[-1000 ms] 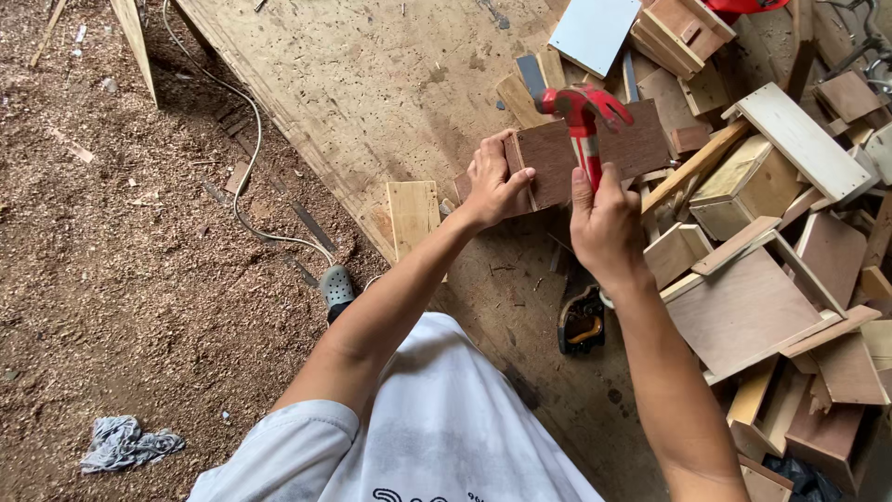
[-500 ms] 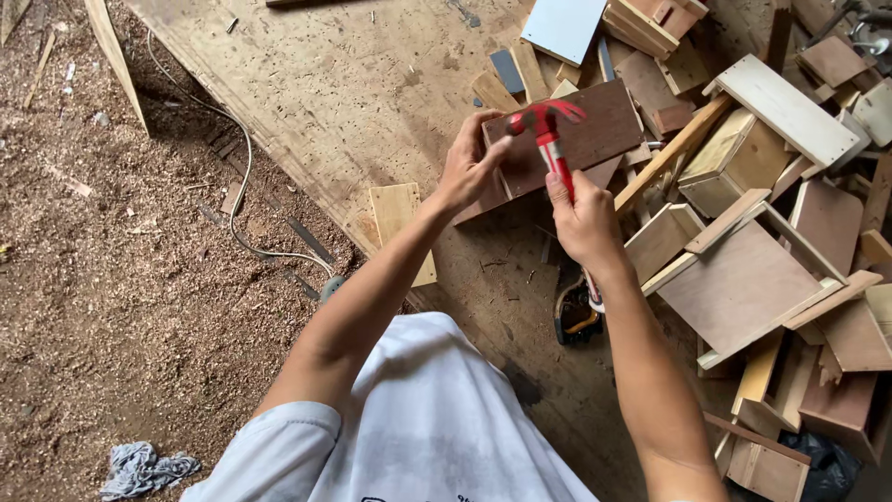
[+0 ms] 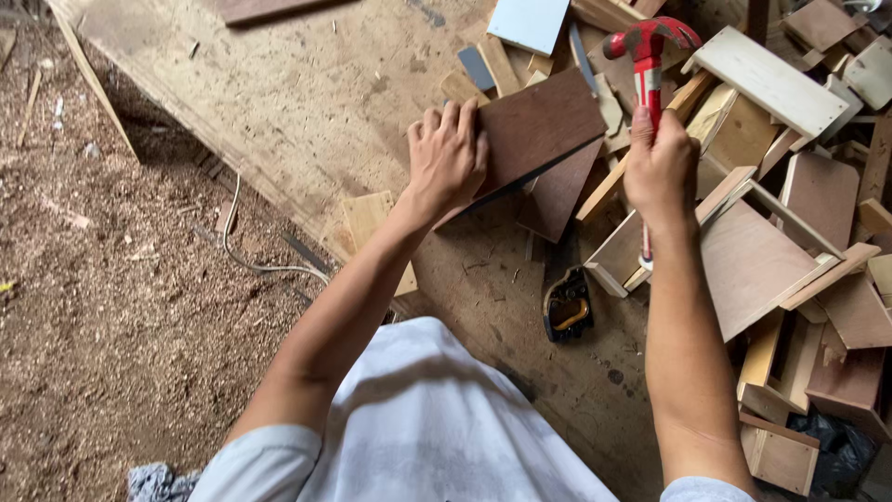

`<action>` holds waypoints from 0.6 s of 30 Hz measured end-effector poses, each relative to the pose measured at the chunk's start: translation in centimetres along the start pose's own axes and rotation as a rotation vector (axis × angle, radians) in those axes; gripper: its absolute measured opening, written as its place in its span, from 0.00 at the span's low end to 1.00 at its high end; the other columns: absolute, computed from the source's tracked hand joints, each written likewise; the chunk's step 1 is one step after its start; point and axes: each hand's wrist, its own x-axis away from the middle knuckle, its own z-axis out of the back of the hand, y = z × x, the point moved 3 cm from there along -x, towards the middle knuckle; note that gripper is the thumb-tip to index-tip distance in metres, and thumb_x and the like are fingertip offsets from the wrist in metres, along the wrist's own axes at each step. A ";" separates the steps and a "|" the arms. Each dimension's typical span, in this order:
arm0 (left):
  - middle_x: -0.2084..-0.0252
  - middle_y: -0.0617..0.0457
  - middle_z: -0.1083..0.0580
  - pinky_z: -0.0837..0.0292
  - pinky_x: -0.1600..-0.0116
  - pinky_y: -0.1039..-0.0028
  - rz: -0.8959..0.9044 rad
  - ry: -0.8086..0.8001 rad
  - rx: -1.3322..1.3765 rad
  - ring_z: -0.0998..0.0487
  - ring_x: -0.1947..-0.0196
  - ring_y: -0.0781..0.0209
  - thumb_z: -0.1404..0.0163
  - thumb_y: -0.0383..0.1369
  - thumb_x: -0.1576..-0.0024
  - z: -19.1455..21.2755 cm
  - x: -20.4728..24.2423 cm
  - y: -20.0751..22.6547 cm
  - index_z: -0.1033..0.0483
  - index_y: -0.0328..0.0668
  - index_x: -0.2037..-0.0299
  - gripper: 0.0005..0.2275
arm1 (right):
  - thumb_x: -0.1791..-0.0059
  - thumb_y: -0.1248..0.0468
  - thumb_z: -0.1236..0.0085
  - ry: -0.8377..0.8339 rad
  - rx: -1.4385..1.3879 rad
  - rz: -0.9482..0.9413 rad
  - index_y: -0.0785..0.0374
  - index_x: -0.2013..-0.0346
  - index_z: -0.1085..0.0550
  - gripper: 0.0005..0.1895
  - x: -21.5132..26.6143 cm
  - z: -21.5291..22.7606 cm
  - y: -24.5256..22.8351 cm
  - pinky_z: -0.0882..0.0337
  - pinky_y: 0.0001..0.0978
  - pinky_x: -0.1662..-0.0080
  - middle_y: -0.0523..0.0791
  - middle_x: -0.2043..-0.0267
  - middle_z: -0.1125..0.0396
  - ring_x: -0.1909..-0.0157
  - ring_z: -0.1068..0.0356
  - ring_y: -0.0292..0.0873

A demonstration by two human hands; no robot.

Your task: The person assembles a small wooden box by hammering nails into the edges of pre-cut panels. They repeatedly reposition the box and strike the nails with a hammer to secure the sides, then place a final panel inside the box.

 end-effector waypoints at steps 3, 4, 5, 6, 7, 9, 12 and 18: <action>0.44 0.39 0.31 0.39 0.41 0.49 0.034 -0.066 -0.004 0.32 0.46 0.45 0.59 0.40 0.37 0.2 0.2 0.1 0.37 0.34 0.35 0.23 | 0.35 0.53 0.63 -0.173 0.007 -0.239 0.67 0.62 0.31 0.22 -1.4 -2.5 0.1 0.39 0.43 0.80 0.47 0.78 0.36 0.83 0.39 0.45; 0.44 0.39 0.31 0.39 0.41 0.50 0.035 -0.066 0.010 0.32 0.46 0.45 0.59 0.40 0.37 0.2 0.6 -0.1 0.37 0.33 0.35 0.23 | 0.36 0.53 0.63 -0.256 0.074 -0.267 0.67 0.63 0.31 0.23 -1.5 -3.3 -0.1 0.39 0.42 0.82 0.47 0.79 0.36 0.84 0.39 0.44; 0.43 0.39 0.31 0.39 0.42 0.50 0.034 -0.061 0.025 0.32 0.46 0.45 0.59 0.40 0.37 0.2 0.6 -0.1 0.37 0.33 0.34 0.23 | 0.36 0.52 0.63 -0.334 0.144 -0.290 0.68 0.64 0.32 0.23 -1.8 -3.5 -0.1 0.39 0.41 0.84 0.47 0.80 0.37 0.85 0.40 0.43; 0.43 0.38 0.31 0.39 0.42 0.50 0.033 -0.056 0.039 0.32 0.47 0.45 0.59 0.40 0.37 0.3 0.5 -0.1 0.37 0.33 0.34 0.23 | 0.36 0.53 0.61 -0.262 0.172 -0.153 0.67 0.63 0.30 0.23 -2.3 -3.4 -0.6 0.38 0.42 0.80 0.49 0.78 0.35 0.82 0.37 0.45; 0.43 0.38 0.31 0.39 0.41 0.50 0.029 -0.062 0.036 0.32 0.46 0.45 0.59 0.40 0.36 0.2 0.7 -0.1 0.37 0.33 0.34 0.23 | 0.35 0.53 0.59 -0.193 0.200 -0.015 0.67 0.62 0.28 0.22 -2.5 -3.2 -1.0 0.36 0.42 0.76 0.51 0.76 0.33 0.79 0.33 0.47; 0.43 0.38 0.32 0.39 0.40 0.50 0.020 -0.068 0.024 0.32 0.46 0.45 0.59 0.40 0.36 0.1 0.8 -0.3 0.37 0.33 0.34 0.23 | 0.35 0.53 0.59 -0.162 0.165 -0.043 0.67 0.60 0.27 0.21 -2.7 -3.2 -1.0 0.34 0.47 0.72 0.55 0.73 0.31 0.75 0.30 0.55; 0.43 0.37 0.32 0.33 0.46 0.52 0.042 -0.095 0.032 0.32 0.48 0.44 0.60 0.40 0.37 -0.5 0.3 -0.5 0.38 0.33 0.33 0.24 | 0.38 0.53 0.61 -0.230 0.093 -0.289 0.69 0.58 0.28 0.22 -2.1 -3.7 -0.4 0.32 0.58 0.66 0.61 0.70 0.29 0.69 0.29 0.66; 0.40 0.35 0.32 0.30 0.43 0.50 -0.026 -0.083 0.393 0.30 0.43 0.44 0.52 0.37 0.38 -1.3 0.3 -3.2 0.40 0.37 0.30 0.26 | 0.38 0.53 0.53 -0.180 0.135 -0.083 0.71 0.64 0.27 0.23 -1.5 -2.6 -2.8 0.32 0.58 0.63 0.61 0.71 0.31 0.66 0.29 0.66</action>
